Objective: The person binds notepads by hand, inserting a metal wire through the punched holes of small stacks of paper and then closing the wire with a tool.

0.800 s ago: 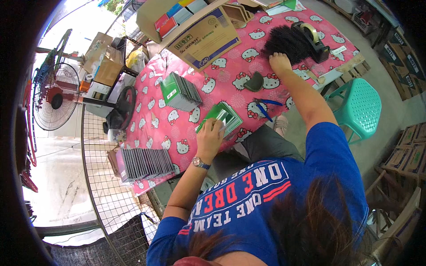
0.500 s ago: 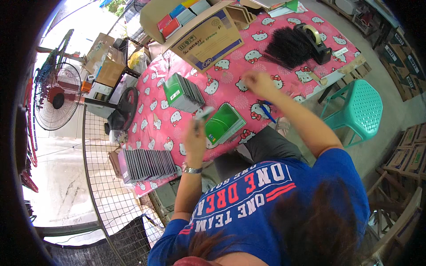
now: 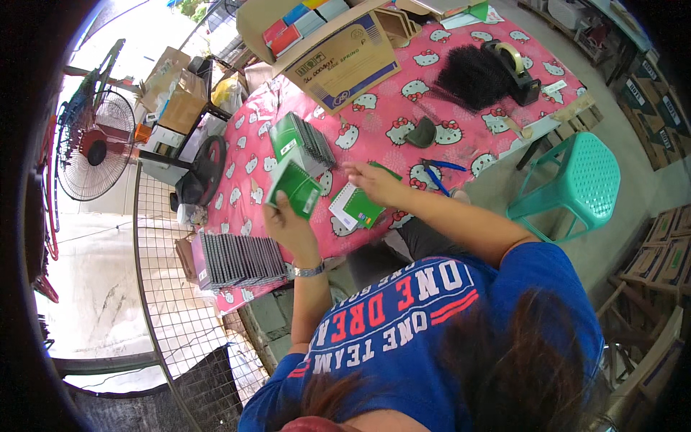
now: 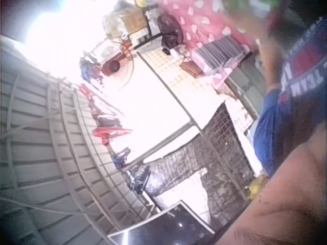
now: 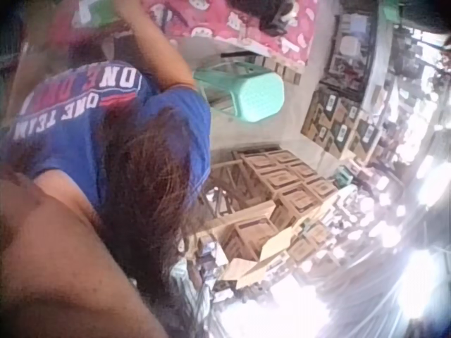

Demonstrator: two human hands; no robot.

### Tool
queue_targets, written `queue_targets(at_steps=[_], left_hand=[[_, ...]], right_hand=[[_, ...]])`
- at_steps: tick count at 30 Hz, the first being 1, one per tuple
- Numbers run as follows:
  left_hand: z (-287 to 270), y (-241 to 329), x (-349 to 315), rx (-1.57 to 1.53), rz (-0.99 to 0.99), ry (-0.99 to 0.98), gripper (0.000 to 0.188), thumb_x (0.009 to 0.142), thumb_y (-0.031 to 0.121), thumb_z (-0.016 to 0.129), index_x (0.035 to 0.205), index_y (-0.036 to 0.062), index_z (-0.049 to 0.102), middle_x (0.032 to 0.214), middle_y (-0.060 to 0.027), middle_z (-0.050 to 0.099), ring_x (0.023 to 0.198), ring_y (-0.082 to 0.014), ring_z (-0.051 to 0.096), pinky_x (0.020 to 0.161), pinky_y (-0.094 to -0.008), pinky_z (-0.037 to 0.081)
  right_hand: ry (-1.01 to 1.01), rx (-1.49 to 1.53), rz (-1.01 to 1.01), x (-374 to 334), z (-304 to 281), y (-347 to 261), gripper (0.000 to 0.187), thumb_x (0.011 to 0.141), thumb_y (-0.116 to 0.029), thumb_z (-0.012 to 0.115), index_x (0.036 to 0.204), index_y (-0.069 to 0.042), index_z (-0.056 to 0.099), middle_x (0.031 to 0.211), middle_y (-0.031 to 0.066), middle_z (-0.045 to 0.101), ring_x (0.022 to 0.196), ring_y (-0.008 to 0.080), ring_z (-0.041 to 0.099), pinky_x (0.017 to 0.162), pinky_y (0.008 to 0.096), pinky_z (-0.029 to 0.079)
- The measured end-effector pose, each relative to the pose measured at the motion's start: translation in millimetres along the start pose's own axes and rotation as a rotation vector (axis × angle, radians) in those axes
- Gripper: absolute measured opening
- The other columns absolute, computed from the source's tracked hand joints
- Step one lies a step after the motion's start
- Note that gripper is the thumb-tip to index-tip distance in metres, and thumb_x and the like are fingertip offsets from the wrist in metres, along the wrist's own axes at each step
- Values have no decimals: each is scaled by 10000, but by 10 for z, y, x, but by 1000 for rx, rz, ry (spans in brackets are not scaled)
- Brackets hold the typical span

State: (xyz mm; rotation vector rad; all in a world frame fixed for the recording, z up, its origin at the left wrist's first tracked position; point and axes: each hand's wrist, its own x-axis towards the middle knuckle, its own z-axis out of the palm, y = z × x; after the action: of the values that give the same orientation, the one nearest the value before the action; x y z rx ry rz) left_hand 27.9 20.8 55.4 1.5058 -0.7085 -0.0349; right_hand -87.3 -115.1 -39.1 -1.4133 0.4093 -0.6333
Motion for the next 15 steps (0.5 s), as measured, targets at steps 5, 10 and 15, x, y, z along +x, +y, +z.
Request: queue_targets(at_steps=[5,10,15], left_hand=[[326,-110,-492,848,555,-554,275,824,270,706,1014,70,695,1001,-92,676,970,-292,605,843,-421,466],[306,-413,-379,625,366,-761,423,783,423,745,962,45,680,1033,-117,635,1001,-312,568,849,-431,444],[450,-895,548,594,245,-722,492,835,407,721,1082,-15,667,1052,-134,676,1021,-275,611,887,-392,466]], right_hand=[[391,378,98,-15,-261,17,413,1017,-288,418,1331,-32,501,1215,91,586,1112,177,553,987,291,397],[708,343,254,-735,-339,-157,261,980,-347,517,1019,-95,576,927,26,565,859,138,543,773,319,454],[171,702,490,-928,226,-161,317,976,-349,530,1159,-91,526,1064,36,577,987,163,553,899,337,434]])
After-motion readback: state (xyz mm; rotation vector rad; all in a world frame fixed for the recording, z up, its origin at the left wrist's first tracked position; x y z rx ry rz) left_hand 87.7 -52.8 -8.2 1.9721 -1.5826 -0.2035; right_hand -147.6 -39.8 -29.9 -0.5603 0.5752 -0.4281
